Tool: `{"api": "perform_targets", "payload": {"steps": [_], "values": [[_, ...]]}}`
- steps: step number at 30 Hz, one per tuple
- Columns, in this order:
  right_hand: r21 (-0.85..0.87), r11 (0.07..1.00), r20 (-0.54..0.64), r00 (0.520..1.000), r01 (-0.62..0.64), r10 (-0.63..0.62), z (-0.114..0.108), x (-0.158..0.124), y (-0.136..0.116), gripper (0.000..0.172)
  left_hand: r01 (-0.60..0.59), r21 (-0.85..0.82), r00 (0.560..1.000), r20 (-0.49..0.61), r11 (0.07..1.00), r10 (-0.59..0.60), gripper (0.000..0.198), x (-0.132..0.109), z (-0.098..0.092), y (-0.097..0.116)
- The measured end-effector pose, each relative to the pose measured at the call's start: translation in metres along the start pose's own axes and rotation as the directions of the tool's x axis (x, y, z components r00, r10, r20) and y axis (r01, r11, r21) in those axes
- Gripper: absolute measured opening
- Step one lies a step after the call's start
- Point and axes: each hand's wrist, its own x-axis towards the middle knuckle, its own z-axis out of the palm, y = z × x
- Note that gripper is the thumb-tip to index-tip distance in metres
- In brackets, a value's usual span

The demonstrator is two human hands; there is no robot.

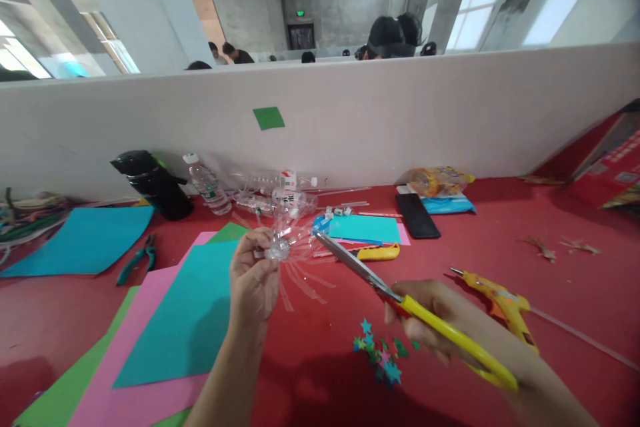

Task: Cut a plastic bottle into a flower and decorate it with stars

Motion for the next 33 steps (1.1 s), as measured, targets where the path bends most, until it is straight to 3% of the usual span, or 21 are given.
{"api": "perform_targets", "payload": {"steps": [4,14,19,23,26,33], "values": [[0.029,0.998,-0.003,0.998,-0.055,0.055,0.0036,0.0022,-0.0008,0.04,-0.032,0.004,0.999,-0.008,0.999,0.032,0.026,-0.0006,-0.0002,-0.0004],[0.099,0.995,-0.003,1.0,-0.006,0.006,0.0066,-0.0022,0.0046,0.048,-0.203,0.072,0.975,-0.077,0.977,0.208,0.024,-0.0026,0.0078,0.0046],[0.087,0.994,-0.003,0.998,-0.066,0.067,0.0059,-0.0005,-0.0002,0.046,-0.231,0.082,0.969,-0.072,0.969,0.237,0.024,-0.0042,0.0064,0.0052],[0.118,0.993,-0.037,0.999,-0.031,0.036,0.0052,-0.0013,-0.0003,0.051,-0.245,0.092,0.966,-0.061,0.965,0.251,0.024,-0.0043,0.0037,0.0046],[0.13,0.991,-0.058,0.998,-0.004,0.011,0.0051,-0.0019,0.0016,0.054,-0.221,0.076,0.972,-0.069,0.972,0.226,0.023,-0.0039,0.0022,0.0039],[0.061,0.998,-0.036,0.999,-0.028,0.03,0.0047,-0.0007,0.0011,0.044,-0.024,-0.062,1.0,-0.013,0.998,0.023,0.024,-0.0035,0.0025,0.0007]]}}
